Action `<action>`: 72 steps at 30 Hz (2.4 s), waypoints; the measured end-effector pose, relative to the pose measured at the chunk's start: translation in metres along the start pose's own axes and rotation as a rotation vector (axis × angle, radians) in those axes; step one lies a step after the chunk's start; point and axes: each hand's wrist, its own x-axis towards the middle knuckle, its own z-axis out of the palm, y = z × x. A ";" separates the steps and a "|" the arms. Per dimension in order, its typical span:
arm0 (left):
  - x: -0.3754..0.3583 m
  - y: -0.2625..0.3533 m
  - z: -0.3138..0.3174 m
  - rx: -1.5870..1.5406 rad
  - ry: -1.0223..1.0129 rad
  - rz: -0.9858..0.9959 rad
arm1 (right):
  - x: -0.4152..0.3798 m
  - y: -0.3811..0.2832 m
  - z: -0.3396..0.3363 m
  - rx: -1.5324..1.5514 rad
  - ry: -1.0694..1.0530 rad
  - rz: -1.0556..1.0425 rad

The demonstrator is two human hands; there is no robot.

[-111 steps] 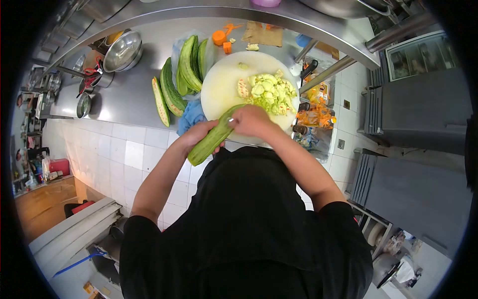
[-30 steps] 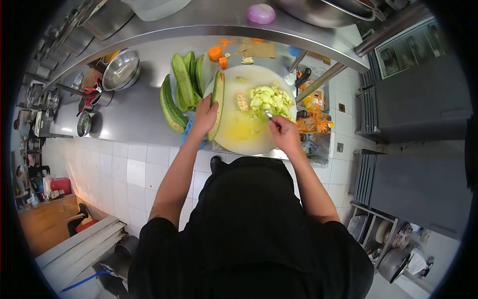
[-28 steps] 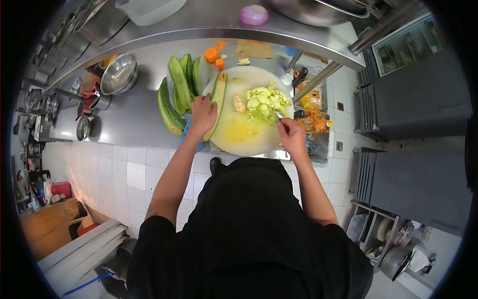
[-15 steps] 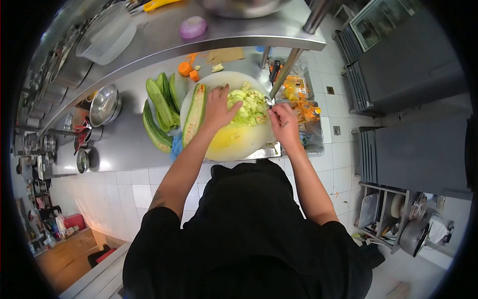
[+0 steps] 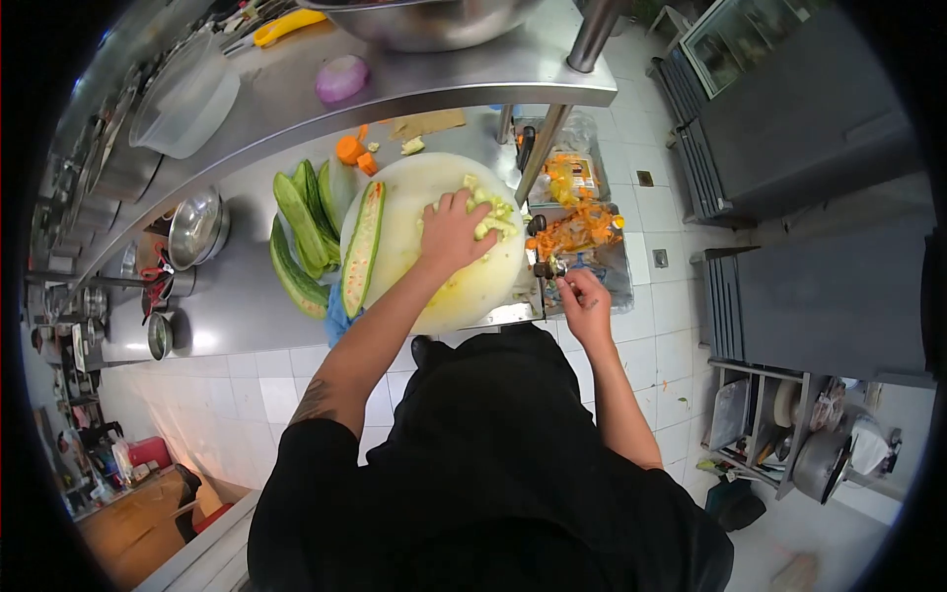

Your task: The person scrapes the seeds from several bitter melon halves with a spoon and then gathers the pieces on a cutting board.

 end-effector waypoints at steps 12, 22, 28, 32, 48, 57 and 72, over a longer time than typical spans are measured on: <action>-0.004 -0.024 -0.052 -0.541 0.305 0.074 | -0.034 0.008 -0.028 0.057 0.118 0.118; 0.064 0.156 -0.021 -0.869 0.231 0.132 | -0.058 0.032 -0.086 0.132 0.232 0.425; 0.029 0.077 0.021 -0.668 0.177 0.063 | -0.074 0.037 -0.100 0.100 0.277 0.490; 0.063 0.012 0.021 -0.253 0.254 -0.248 | -0.079 0.040 -0.086 0.178 0.231 0.488; -0.064 -0.020 -0.050 -0.345 0.157 0.113 | -0.042 0.022 -0.043 0.131 0.087 0.302; -0.068 -0.028 -0.027 -0.247 0.096 0.030 | -0.034 0.016 -0.027 0.107 0.051 0.265; -0.004 -0.017 0.008 -0.315 0.198 0.260 | -0.076 0.038 -0.073 0.143 0.215 0.445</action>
